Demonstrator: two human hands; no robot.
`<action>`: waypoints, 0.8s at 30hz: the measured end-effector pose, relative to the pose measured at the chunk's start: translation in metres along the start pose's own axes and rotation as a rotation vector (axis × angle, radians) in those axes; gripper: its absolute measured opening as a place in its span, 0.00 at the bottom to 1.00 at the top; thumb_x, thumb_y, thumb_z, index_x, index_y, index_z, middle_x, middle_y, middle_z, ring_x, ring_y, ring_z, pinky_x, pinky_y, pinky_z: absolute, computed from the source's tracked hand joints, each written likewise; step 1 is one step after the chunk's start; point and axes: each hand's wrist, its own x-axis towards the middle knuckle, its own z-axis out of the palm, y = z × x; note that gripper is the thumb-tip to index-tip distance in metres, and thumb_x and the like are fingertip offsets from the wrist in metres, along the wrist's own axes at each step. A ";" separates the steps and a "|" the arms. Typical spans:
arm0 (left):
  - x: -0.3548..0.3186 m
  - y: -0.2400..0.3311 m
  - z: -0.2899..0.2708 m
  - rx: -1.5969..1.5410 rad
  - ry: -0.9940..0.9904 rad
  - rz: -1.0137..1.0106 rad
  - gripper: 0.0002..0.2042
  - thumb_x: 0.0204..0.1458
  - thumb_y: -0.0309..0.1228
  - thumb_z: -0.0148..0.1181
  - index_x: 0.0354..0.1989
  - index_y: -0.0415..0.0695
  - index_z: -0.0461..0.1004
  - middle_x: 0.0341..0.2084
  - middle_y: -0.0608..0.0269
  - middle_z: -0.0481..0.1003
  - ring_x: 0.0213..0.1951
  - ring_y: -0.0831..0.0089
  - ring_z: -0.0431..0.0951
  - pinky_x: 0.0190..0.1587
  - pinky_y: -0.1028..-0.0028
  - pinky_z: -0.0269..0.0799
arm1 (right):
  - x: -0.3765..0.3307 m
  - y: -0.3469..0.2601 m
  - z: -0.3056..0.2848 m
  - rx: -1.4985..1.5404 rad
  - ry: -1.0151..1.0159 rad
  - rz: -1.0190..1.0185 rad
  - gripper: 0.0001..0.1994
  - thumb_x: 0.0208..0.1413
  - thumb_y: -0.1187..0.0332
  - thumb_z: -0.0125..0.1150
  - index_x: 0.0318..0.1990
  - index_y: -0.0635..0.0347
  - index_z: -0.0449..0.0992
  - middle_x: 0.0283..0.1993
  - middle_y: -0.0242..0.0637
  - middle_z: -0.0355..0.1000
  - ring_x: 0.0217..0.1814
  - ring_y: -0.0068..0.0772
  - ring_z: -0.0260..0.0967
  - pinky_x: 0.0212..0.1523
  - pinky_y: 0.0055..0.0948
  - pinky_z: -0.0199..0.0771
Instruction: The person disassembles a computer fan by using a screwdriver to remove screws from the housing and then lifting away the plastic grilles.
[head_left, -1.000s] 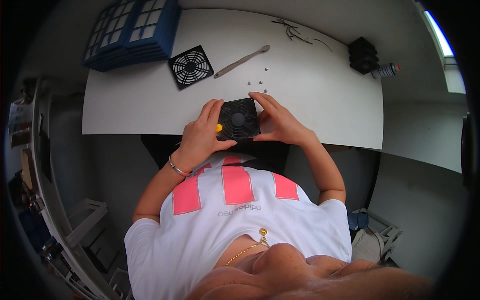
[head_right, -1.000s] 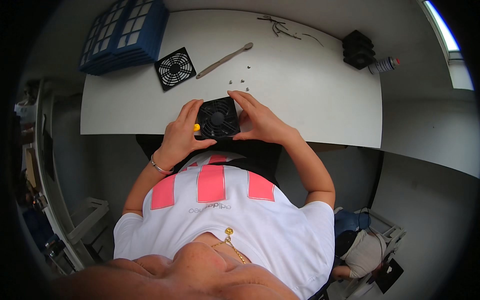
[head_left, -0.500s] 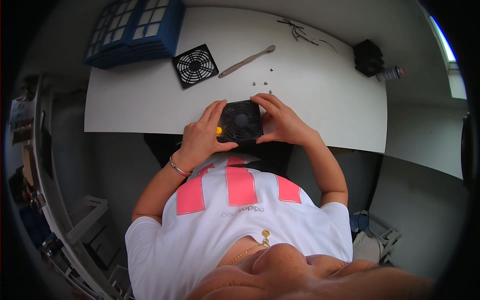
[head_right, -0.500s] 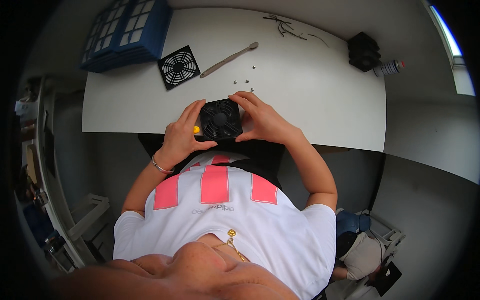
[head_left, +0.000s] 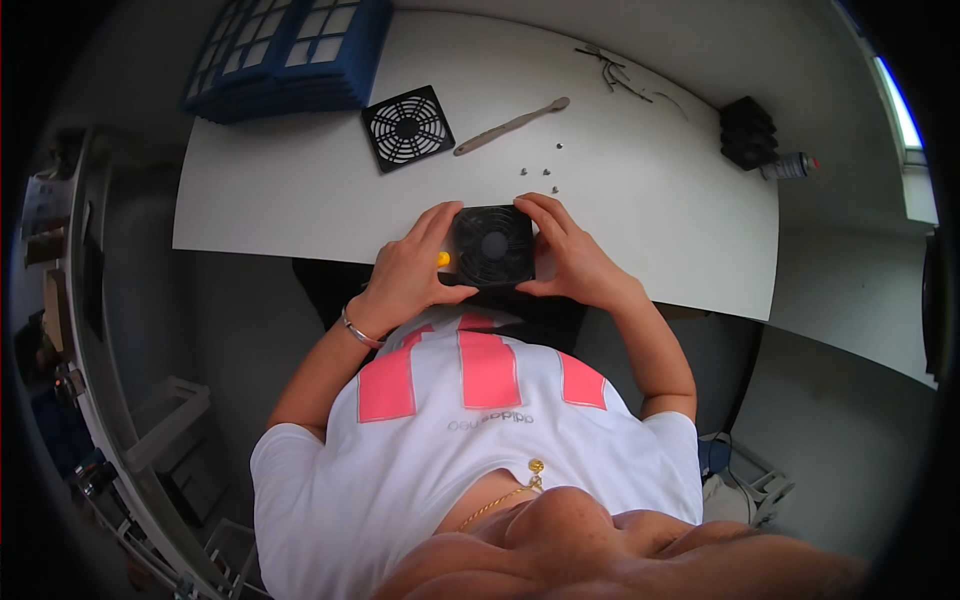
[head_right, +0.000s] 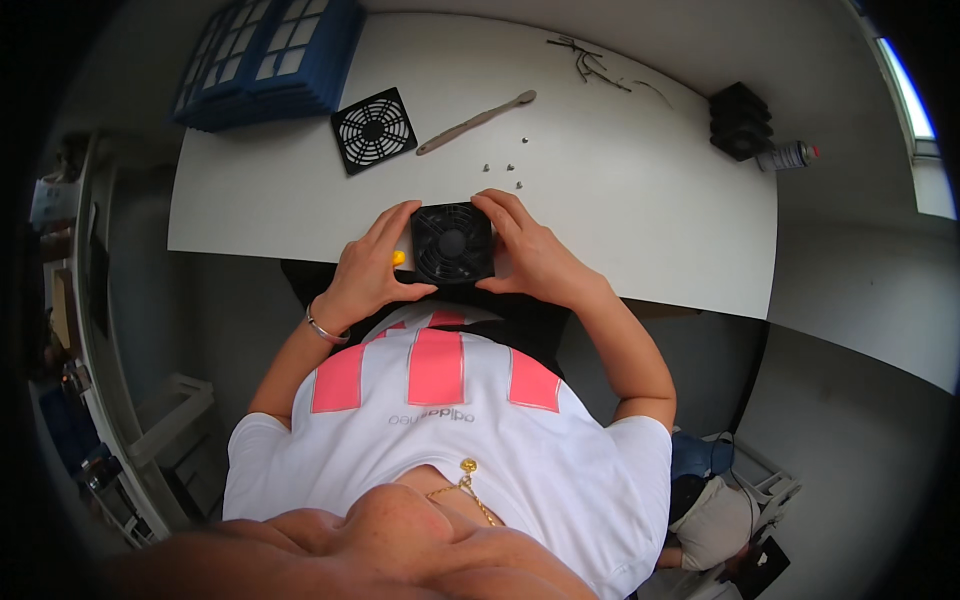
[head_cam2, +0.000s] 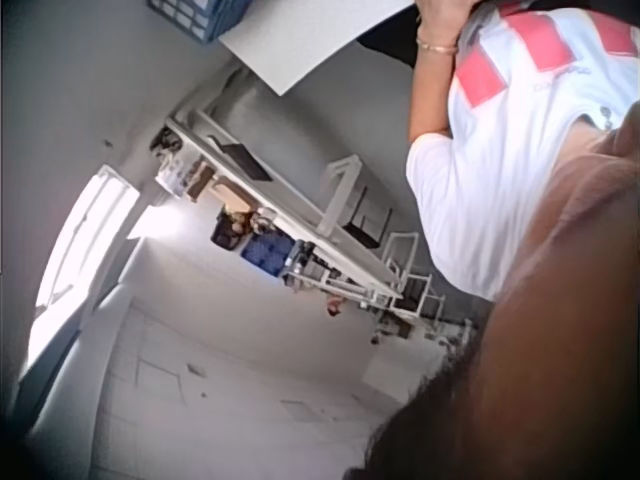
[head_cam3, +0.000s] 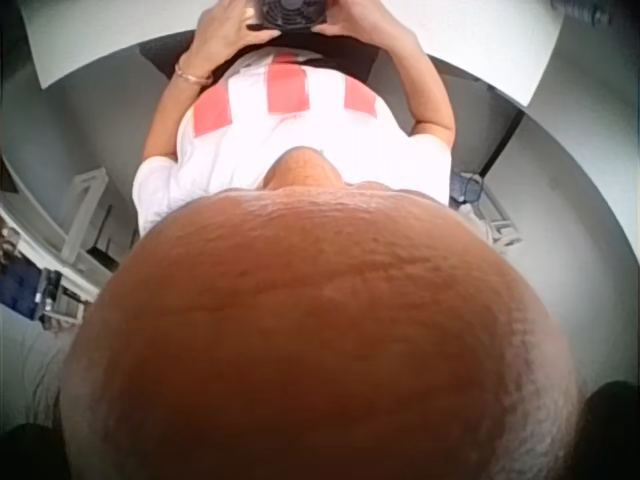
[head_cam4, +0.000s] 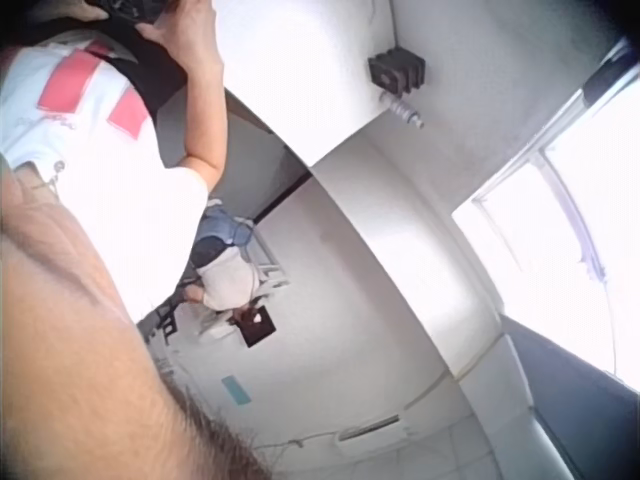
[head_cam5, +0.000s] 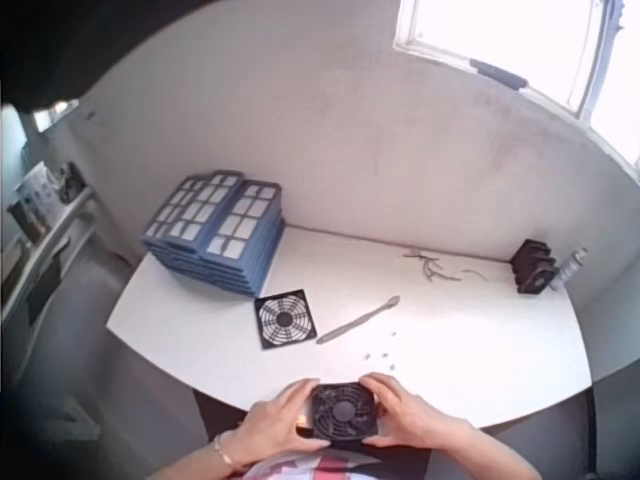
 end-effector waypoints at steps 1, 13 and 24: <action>0.000 0.001 -0.001 -0.002 -0.002 -0.002 0.49 0.33 0.42 0.78 0.66 0.39 0.57 0.60 0.49 0.65 0.49 0.52 0.78 0.45 0.63 0.79 | 0.001 -0.001 0.001 0.002 -0.002 0.002 0.51 0.34 0.71 0.80 0.69 0.56 0.55 0.68 0.46 0.54 0.48 0.43 0.73 0.49 0.35 0.78; 0.002 0.000 0.003 -0.018 -0.014 -0.071 0.50 0.32 0.42 0.77 0.67 0.42 0.56 0.60 0.49 0.65 0.52 0.48 0.75 0.49 0.61 0.77 | 0.010 -0.005 0.002 -0.101 -0.013 -0.023 0.46 0.35 0.67 0.78 0.66 0.53 0.61 0.64 0.47 0.58 0.44 0.50 0.76 0.47 0.39 0.80; -0.004 -0.015 -0.012 -0.827 0.412 -0.240 0.20 0.59 0.33 0.59 0.59 0.42 0.69 0.47 0.61 0.76 0.26 0.88 0.69 0.26 0.85 0.69 | -0.022 0.026 0.012 1.741 0.279 0.080 0.47 0.45 0.35 0.68 0.66 0.58 0.63 0.51 0.40 0.73 0.38 0.22 0.72 0.43 0.21 0.78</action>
